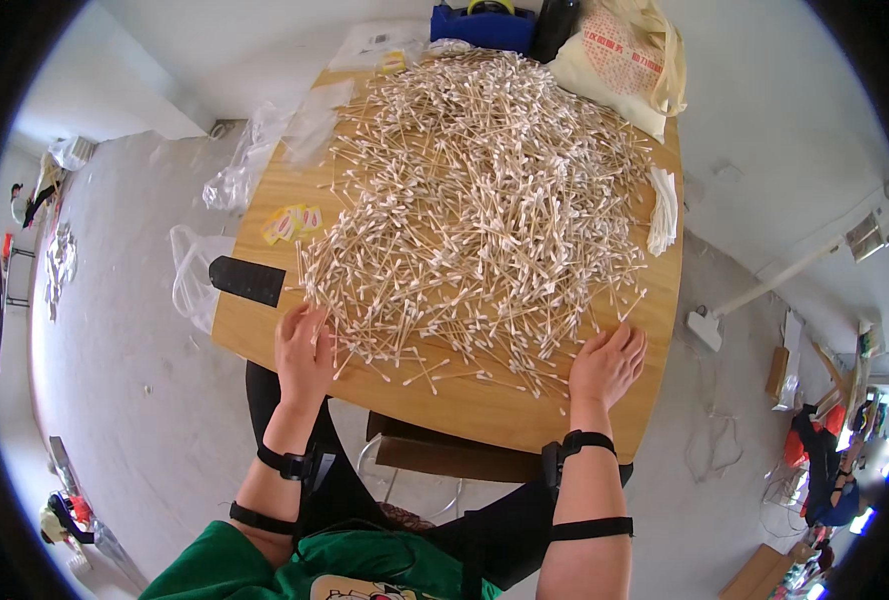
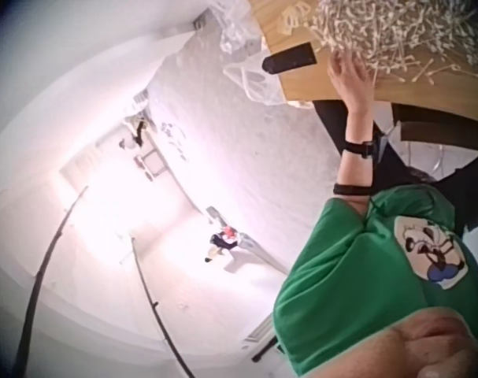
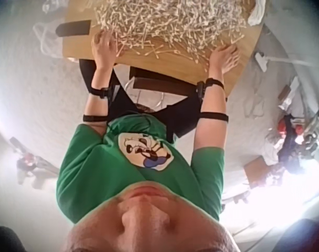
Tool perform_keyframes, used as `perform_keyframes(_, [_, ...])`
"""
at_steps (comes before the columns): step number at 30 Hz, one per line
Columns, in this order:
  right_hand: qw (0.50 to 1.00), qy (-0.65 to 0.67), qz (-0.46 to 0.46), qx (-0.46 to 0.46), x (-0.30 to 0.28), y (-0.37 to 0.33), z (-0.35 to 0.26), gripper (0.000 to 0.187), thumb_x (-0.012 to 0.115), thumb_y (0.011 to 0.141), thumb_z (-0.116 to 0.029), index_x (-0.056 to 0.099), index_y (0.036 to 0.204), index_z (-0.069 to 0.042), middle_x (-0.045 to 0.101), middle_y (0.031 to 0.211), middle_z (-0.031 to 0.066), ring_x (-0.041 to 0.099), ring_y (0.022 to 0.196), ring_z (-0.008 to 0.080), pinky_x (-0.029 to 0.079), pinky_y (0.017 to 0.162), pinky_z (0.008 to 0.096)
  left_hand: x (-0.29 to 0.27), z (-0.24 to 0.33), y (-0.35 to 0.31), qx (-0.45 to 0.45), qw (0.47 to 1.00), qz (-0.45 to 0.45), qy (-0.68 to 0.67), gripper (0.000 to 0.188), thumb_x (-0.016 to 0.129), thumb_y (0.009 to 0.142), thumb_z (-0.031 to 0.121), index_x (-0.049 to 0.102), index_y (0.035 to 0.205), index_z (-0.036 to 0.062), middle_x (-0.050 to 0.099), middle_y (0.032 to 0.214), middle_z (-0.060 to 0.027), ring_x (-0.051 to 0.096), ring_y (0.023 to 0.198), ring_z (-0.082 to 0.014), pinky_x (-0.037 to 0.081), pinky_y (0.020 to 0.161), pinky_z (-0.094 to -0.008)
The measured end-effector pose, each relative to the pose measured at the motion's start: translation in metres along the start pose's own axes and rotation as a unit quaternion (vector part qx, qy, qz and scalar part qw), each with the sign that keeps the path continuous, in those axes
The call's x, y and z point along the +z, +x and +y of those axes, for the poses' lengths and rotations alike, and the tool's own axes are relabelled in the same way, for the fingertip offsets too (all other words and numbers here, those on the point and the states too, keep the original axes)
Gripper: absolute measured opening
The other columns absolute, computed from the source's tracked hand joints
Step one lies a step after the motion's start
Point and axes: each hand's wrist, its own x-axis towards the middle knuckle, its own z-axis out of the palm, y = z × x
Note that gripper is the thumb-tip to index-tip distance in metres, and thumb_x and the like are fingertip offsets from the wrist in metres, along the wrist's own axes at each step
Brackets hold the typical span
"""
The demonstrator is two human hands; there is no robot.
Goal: Sorting and organizing a large pile of cotton swabs on a wooden table.
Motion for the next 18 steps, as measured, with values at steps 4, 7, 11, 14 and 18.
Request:
perform_keyframes(4, [1.000, 0.001, -0.004, 0.005, -0.001, 0.000, 0.002, 0.034, 0.053, 0.093, -0.023, 0.050, 0.123, -0.007, 0.049, 0.129, 0.0124, 0.044, 0.126, 0.0307, 0.038, 0.101, 0.0444, -0.008, 0.013, -0.009, 0.047, 0.998, -0.010, -0.043, 0.016, 0.064, 0.081, 0.002, 0.066, 0.096, 0.0054, 0.061, 0.102, -0.0119, 0.060, 0.093, -0.0314, 0.050, 0.079, -0.0393])
perform_keyframes(7, [1.000, -0.007, 0.006, -0.004, 0.001, 0.000, 0.004, 0.034, 0.052, 0.093, -0.024, 0.050, 0.124, -0.008, 0.049, 0.129, 0.0125, 0.044, 0.126, 0.0307, 0.038, 0.101, 0.0446, -0.011, 0.028, -0.020, 0.080, 0.992, -0.074, -0.064, 0.016, 0.067, 0.077, 0.002, 0.065, 0.092, 0.0071, 0.060, 0.095, -0.0093, 0.060, 0.087, -0.0302, 0.050, 0.077, -0.0392])
perform_keyframes(11, [1.000, -0.002, -0.017, 0.002, 0.000, 0.000, 0.001, 0.035, 0.052, 0.094, -0.024, 0.049, 0.125, -0.008, 0.049, 0.130, 0.0125, 0.044, 0.126, 0.0308, 0.038, 0.102, 0.0448, -0.006, 0.033, -0.037, 0.099, 0.986, -0.111, -0.074, 0.015, 0.070, 0.074, 0.004, 0.064, 0.088, 0.0084, 0.059, 0.086, -0.0070, 0.059, 0.080, -0.0287, 0.049, 0.072, -0.0391])
perform_keyframes(14, [1.000, -0.005, 0.006, -0.005, -0.001, 0.000, 0.001, 0.036, 0.052, 0.094, -0.024, 0.049, 0.126, -0.008, 0.049, 0.131, 0.0124, 0.044, 0.126, 0.0305, 0.037, 0.103, 0.0448, -0.006, 0.042, -0.047, 0.080, 0.981, -0.156, -0.088, 0.012, 0.070, 0.075, 0.006, 0.064, 0.085, 0.0092, 0.059, 0.084, -0.0061, 0.059, 0.082, -0.0280, 0.049, 0.074, -0.0384])
perform_keyframes(18, [0.999, 0.014, -0.044, 0.014, -0.006, 0.002, 0.001, 0.039, 0.050, 0.095, -0.025, 0.047, 0.128, -0.005, 0.046, 0.133, 0.0151, 0.040, 0.131, 0.0326, 0.033, 0.107, 0.0449, 0.006, 0.051, -0.053, 0.129, 0.974, -0.155, -0.105, 0.011, 0.070, 0.078, 0.008, 0.065, 0.088, 0.0095, 0.061, 0.090, -0.0051, 0.059, 0.085, -0.0276, 0.048, 0.075, -0.0389])
